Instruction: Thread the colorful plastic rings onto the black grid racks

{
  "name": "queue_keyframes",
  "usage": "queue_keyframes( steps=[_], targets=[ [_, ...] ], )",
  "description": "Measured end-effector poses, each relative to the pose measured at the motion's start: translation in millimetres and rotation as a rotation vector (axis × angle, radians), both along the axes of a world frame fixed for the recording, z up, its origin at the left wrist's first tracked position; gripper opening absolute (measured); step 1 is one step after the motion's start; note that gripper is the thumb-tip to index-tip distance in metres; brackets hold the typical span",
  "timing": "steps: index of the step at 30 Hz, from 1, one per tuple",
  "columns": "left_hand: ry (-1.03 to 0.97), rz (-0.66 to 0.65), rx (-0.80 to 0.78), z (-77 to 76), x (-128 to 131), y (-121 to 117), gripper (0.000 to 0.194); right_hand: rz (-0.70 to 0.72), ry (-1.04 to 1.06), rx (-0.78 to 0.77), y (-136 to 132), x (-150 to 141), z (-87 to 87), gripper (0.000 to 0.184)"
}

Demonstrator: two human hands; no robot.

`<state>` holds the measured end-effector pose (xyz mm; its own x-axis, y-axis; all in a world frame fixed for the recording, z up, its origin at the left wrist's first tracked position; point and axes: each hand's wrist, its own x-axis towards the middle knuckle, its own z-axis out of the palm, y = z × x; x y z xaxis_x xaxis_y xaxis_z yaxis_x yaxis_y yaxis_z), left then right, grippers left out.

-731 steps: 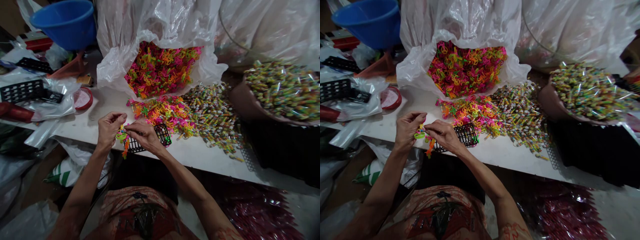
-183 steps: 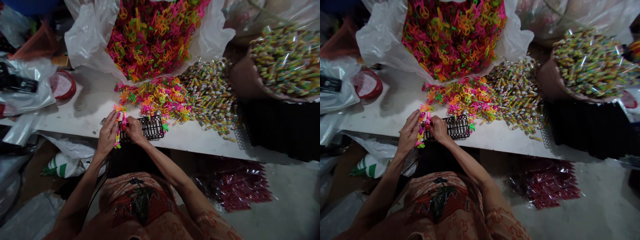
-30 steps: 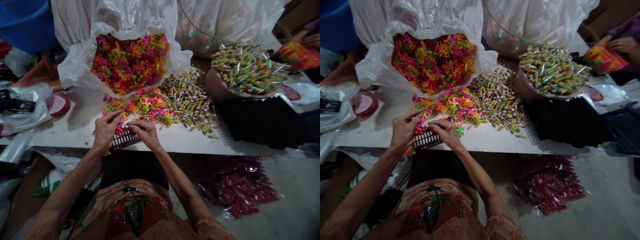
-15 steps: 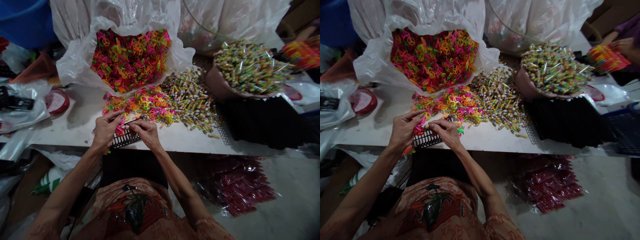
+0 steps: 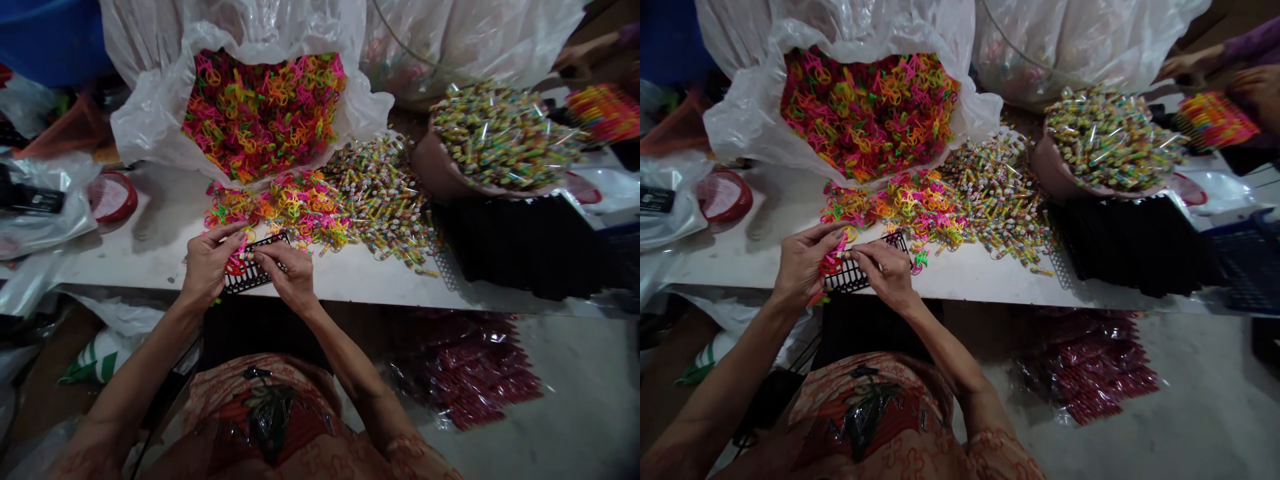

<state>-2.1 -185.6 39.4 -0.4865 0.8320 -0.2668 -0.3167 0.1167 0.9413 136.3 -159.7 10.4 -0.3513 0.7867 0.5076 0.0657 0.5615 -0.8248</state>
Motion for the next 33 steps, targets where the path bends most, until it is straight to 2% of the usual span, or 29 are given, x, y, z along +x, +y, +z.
queue_keyframes(
  steps=[3, 6, 8, 11, 14, 17, 20, 23, 29, 33],
  targets=[
    [0.102, 0.052, 0.075, 1.5, 4, -3, 0.031, -0.101, -0.008, 0.219, -5, -3, -0.5, 0.020],
    [0.206, 0.084, 0.116, 7.5, 9, -6, 0.028, -0.181, -0.043, 0.329, -8, -6, -0.8, 0.019],
    [0.279, 0.098, 0.134, 10.9, 9, -8, 0.027, -0.191, -0.074, 0.336, -8, -8, -1.5, 0.019],
    [0.389, 0.085, 0.142, 10.5, 3, -8, 0.026, -0.148, -0.091, 0.263, -2, -8, -4.2, 0.021],
    [0.600, 0.026, 0.155, 3.9, -9, -7, 0.023, -0.006, -0.170, 0.199, 10, -7, -8.2, 0.022],
    [0.820, -0.003, 0.196, -2.8, -18, -6, 0.019, 0.104, -0.362, 0.265, 20, -8, -13.0, 0.019],
    [0.881, -0.019, 0.192, -5.5, -21, -7, 0.019, 0.045, -0.487, 0.367, 19, -12, -18.1, 0.016],
    [0.854, -0.037, 0.150, -5.1, -22, -9, 0.020, -0.012, -0.498, 0.406, 11, -16, -22.8, 0.018],
    [0.851, -0.081, 0.101, -6.8, -27, -8, 0.019, 0.044, -0.463, 0.253, 3, -20, -28.6, 0.019],
    [0.854, -0.206, 0.078, -4.7, -35, -6, 0.017, 0.238, -0.483, 0.066, 14, -22, -27.1, 0.011]
  ],
)
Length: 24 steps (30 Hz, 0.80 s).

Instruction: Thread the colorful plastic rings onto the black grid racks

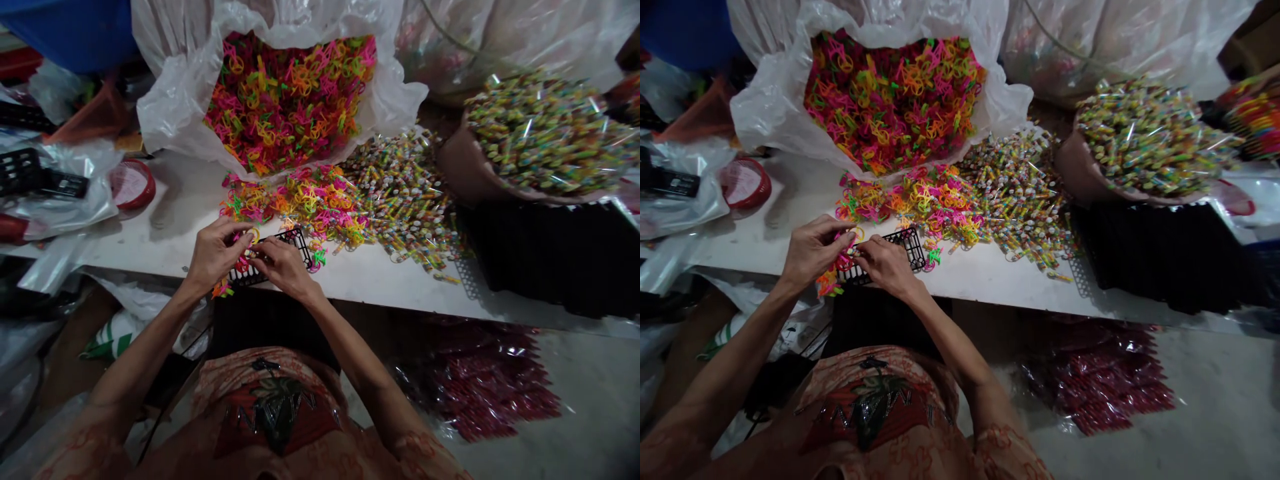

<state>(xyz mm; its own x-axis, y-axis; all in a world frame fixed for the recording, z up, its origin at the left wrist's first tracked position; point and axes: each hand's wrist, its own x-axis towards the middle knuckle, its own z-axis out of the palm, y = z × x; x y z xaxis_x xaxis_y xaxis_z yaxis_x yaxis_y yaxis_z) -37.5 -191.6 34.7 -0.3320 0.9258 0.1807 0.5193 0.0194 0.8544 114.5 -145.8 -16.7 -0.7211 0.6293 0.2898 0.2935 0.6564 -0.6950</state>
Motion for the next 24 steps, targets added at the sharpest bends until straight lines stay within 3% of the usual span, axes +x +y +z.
queue_keyframes(
  steps=[2, 5, 7, 15, 20, 24],
  targets=[
    [-0.013, 0.018, 0.019, 3.7, -6, -5, 0.021, 0.030, -0.046, -0.083, 6, -2, -0.4, 0.008],
    [-0.003, 0.206, 0.160, 4.1, -16, -22, 0.025, -0.017, -0.131, -0.166, 11, -7, -6.6, 0.006],
    [0.044, 0.289, 0.208, -3.5, -21, -36, 0.028, -0.053, -0.172, -0.238, 10, -11, -13.7, 0.006],
    [0.253, 0.139, 0.081, -57.8, -31, -58, 0.039, -0.079, -0.091, -0.476, -4, -24, -30.2, 0.010],
    [0.370, 0.055, 0.040, -73.0, -27, -62, 0.042, 0.004, 0.001, -0.572, -25, -23, -41.2, 0.014],
    [0.412, 0.055, 0.048, -79.3, -23, -56, 0.043, -0.021, 0.021, -0.546, -34, -28, -49.4, 0.014]
  ],
)
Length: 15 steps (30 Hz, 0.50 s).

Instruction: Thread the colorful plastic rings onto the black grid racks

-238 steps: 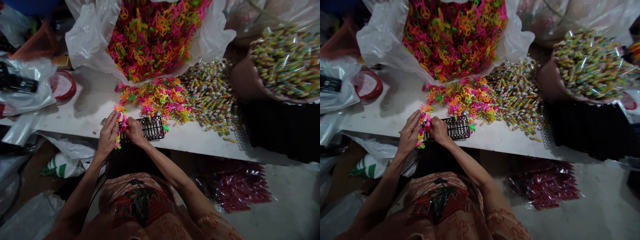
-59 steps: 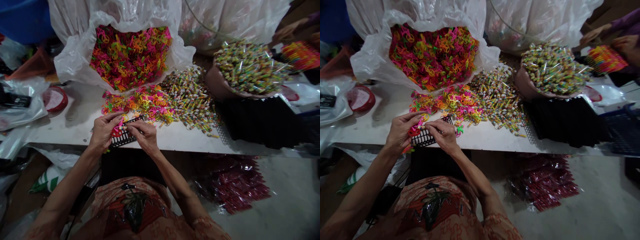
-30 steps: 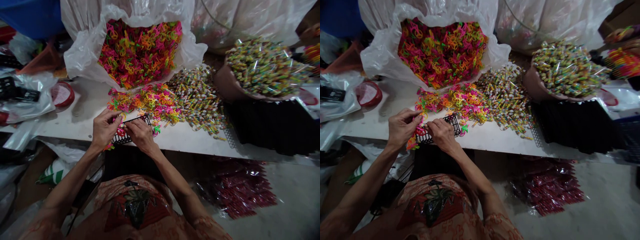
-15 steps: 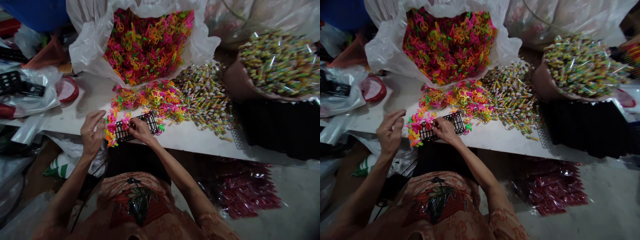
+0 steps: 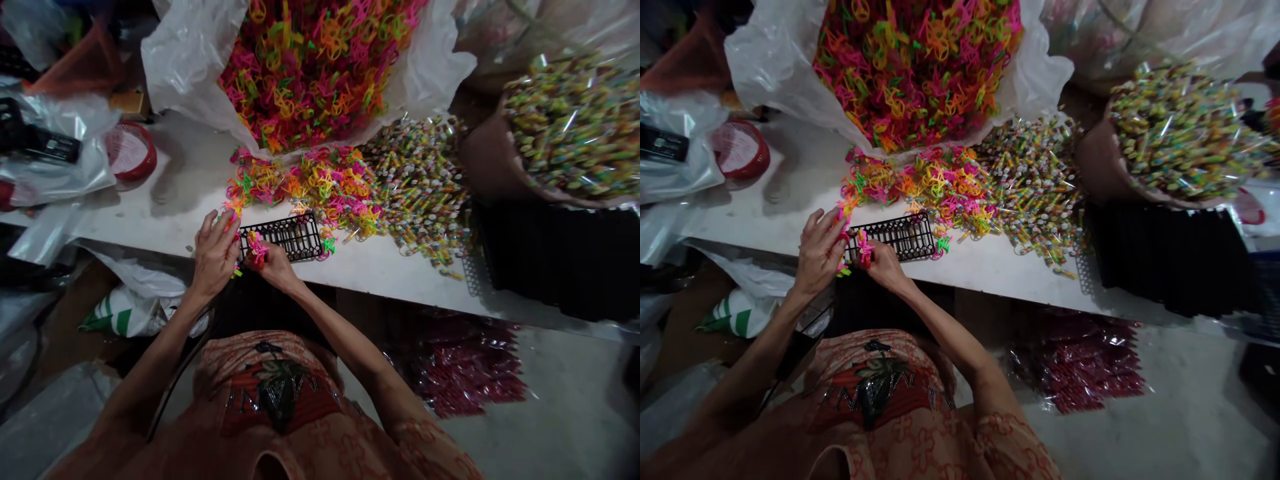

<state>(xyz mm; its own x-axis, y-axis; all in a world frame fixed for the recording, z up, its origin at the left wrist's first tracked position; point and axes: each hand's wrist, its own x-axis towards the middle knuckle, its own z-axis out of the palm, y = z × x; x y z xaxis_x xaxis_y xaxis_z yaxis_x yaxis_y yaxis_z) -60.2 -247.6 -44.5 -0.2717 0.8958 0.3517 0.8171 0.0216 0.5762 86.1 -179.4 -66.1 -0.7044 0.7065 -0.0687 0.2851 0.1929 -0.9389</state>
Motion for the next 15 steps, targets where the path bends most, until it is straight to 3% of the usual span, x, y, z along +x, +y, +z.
queue_keyframes(
  steps=[9, 15],
  targets=[
    [-0.053, -0.031, 0.039, -4.2, -3.5, 9.0, 0.045, -0.045, 0.016, 0.128, 2.2, -6.0, -5.0, 0.019],
    [-0.100, -0.040, 0.010, -3.0, -4.5, 7.6, 0.046, -0.032, -0.062, 0.104, -3.5, -7.8, -5.7, 0.018]
  ],
)
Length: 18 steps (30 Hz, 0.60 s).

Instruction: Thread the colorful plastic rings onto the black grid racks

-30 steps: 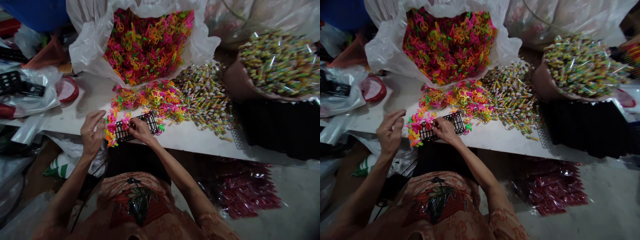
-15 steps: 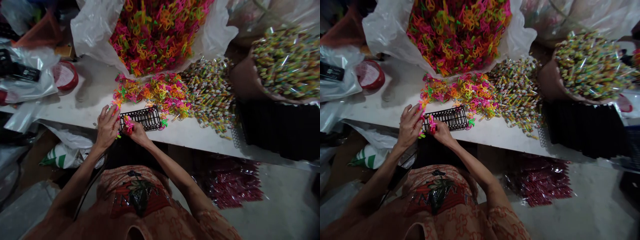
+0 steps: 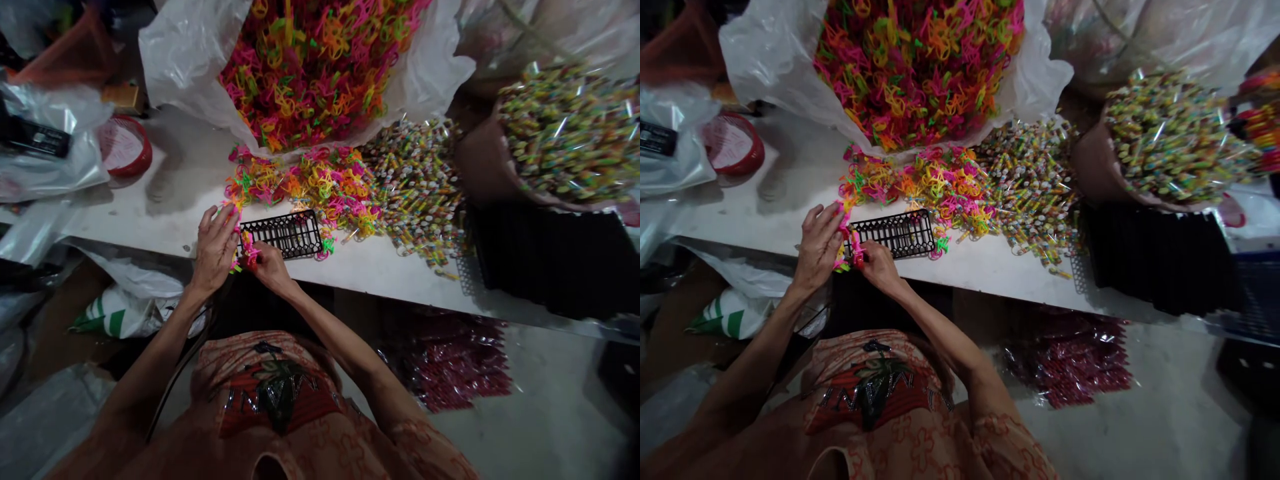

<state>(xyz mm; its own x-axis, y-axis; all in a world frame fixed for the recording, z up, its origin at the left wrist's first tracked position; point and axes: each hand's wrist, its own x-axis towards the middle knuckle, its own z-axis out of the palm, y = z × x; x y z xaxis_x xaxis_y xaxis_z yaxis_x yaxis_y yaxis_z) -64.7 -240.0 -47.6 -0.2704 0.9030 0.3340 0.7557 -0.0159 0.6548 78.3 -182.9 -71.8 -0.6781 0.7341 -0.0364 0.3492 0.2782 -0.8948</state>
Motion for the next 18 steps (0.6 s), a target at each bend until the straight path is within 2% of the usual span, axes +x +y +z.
queue_keyframes(
  steps=[11, 16, 18],
  targets=[
    [0.002, 0.005, -0.029, 0.9, 1, 0, 0.050, 0.136, -0.209, 0.118, 4, 1, 8.2, 0.011],
    [-0.023, -0.017, -0.031, 0.9, 1, -1, 0.049, 0.133, -0.181, 0.024, 13, 2, 11.3, 0.013],
    [-0.017, -0.018, -0.042, 1.5, 2, -1, 0.049, 0.128, -0.220, 0.049, 12, 2, 12.2, 0.011]
  ],
)
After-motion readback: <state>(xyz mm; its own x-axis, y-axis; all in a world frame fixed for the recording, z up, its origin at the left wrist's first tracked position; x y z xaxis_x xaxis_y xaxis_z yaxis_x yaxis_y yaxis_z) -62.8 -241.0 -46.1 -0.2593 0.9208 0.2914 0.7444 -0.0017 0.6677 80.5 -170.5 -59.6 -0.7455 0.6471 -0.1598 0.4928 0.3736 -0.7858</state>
